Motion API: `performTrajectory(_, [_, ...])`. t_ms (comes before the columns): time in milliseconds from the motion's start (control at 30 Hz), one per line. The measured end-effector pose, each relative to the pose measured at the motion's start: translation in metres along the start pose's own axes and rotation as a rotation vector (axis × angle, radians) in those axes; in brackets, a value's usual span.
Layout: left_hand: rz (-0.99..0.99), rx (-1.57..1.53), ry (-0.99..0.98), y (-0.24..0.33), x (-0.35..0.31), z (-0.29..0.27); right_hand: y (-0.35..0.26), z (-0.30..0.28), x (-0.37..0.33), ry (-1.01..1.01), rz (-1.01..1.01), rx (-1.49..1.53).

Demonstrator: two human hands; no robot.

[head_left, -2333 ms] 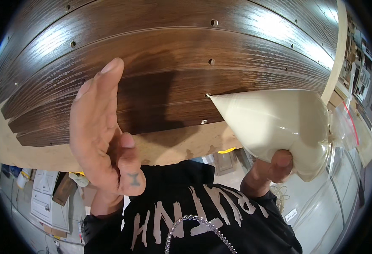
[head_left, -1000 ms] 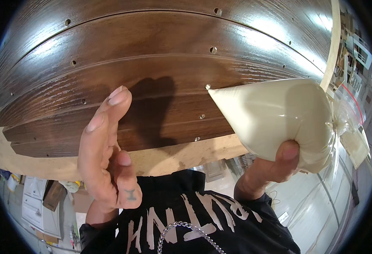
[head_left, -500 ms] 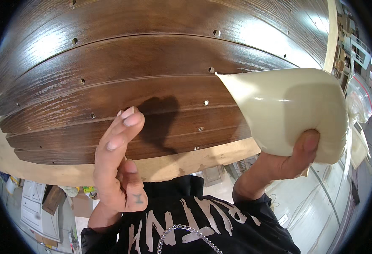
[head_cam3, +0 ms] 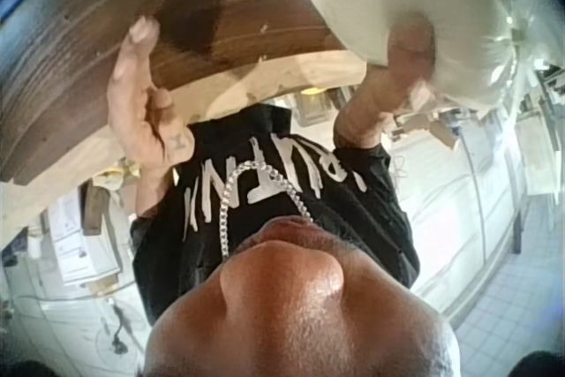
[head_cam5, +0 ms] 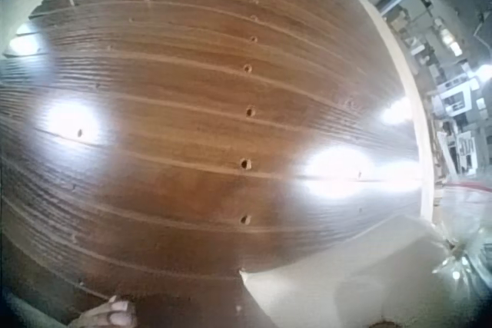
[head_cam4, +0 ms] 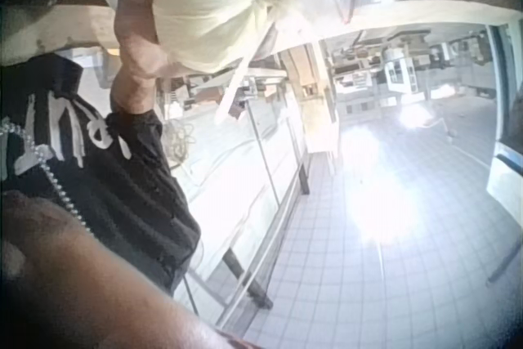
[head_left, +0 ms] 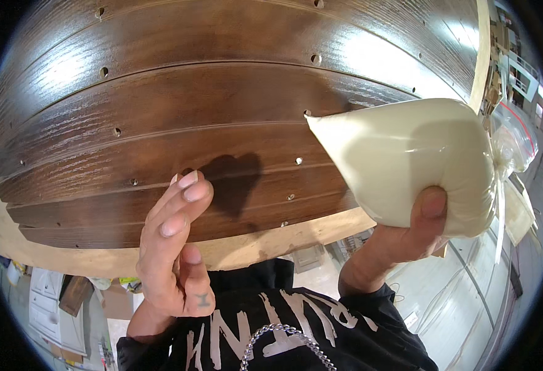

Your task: Applying a white adhesive from a bag to pre-drilled holes in a wooden panel.

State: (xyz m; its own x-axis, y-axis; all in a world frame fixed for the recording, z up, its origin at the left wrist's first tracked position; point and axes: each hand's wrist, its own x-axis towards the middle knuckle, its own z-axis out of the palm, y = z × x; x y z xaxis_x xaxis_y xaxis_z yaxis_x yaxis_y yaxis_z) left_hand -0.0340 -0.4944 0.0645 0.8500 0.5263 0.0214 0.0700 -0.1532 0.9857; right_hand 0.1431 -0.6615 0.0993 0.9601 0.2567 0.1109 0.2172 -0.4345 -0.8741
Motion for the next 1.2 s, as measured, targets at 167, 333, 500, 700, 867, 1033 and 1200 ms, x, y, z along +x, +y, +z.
performTrajectory(167, [-0.009,0.02,-0.036,0.004,0.0,-0.004,-0.016,0.015,0.018,0.052,-0.067,0.137])
performTrajectory(333, [-0.056,-0.007,-0.046,0.007,-0.001,-0.006,-0.019,0.017,0.021,0.144,-0.003,-0.011])
performTrajectory(500, [-0.029,-0.013,-0.057,0.003,0.0,-0.006,-0.016,0.025,0.033,0.156,0.02,0.006])
performTrajectory(700, [-0.07,-0.019,-0.056,0.006,0.003,-0.004,-0.02,0.041,0.047,-0.101,-0.057,0.383])
performTrajectory(867, [-0.039,-0.023,-0.045,0.011,0.005,-0.007,-0.026,0.038,0.047,0.058,-0.008,0.014])
performTrajectory(1033, [-0.053,-0.011,-0.086,0.006,0.007,-0.007,-0.017,0.031,0.043,0.055,-0.031,-0.171])
performTrajectory(1200, [-0.033,-0.035,-0.074,0.004,0.006,-0.009,-0.009,0.032,0.045,0.147,-0.091,-0.024])
